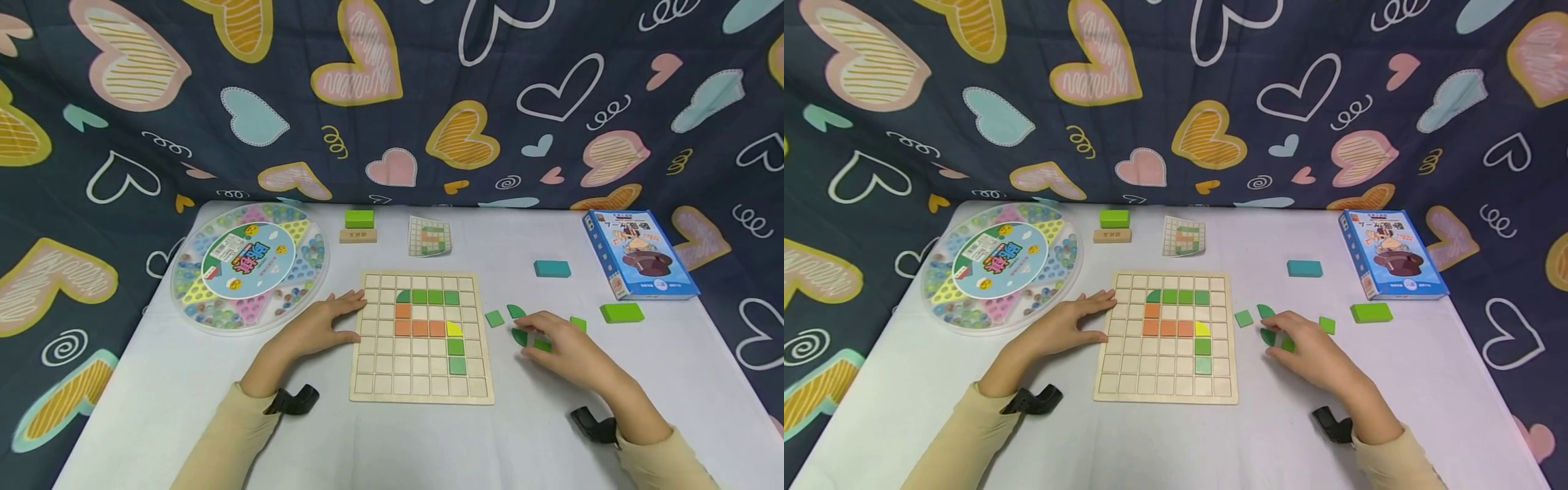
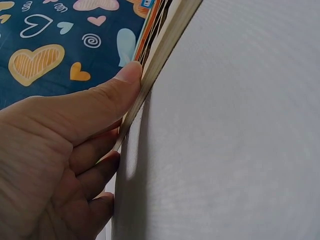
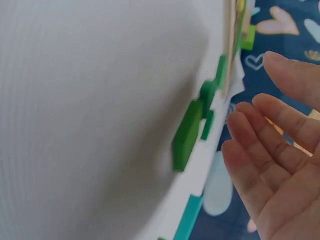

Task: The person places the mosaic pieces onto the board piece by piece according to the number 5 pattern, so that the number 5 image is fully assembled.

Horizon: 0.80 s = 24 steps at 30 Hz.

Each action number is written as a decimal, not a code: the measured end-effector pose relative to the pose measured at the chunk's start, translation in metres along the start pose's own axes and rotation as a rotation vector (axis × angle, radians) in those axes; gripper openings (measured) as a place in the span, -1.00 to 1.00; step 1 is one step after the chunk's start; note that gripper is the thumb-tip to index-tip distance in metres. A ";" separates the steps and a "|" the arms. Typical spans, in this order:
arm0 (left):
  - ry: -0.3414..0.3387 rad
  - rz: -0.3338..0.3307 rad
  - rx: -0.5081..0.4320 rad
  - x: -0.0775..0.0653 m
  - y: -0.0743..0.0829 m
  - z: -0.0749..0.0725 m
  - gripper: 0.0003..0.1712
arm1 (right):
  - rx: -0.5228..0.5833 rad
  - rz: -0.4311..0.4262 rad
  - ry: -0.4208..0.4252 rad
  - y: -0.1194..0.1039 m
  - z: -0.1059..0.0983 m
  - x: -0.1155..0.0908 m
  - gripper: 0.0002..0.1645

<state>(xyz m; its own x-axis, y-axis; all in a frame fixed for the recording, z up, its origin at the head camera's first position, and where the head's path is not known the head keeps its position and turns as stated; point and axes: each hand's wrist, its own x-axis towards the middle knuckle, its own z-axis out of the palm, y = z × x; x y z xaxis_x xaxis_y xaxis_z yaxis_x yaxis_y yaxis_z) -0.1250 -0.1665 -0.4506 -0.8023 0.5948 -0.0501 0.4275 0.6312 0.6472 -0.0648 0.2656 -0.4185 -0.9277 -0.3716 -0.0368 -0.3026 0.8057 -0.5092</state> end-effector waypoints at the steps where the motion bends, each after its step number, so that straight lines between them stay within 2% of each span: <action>1: 0.001 0.001 0.001 0.000 0.000 0.000 -0.22 | 0.002 0.007 -0.004 0.003 0.000 0.001 -0.51; 13: 0.009 0.018 0.017 -0.001 -0.001 0.000 -0.21 | 0.050 0.003 0.014 0.027 -0.004 0.028 -0.53; 19: 0.008 0.014 0.022 -0.001 -0.002 0.000 -0.21 | 0.045 0.012 -0.044 0.029 -0.002 0.044 -0.53; 24: 0.006 0.004 0.024 -0.001 0.000 0.000 -0.21 | -0.009 0.003 -0.065 0.028 0.001 0.053 -0.60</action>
<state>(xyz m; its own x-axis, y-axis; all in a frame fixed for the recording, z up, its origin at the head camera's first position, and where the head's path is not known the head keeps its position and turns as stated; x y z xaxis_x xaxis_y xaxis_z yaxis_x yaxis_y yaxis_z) -0.1242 -0.1668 -0.4510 -0.8030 0.5945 -0.0428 0.4406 0.6404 0.6291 -0.1226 0.2681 -0.4355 -0.9122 -0.3987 -0.0944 -0.3024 0.8106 -0.5014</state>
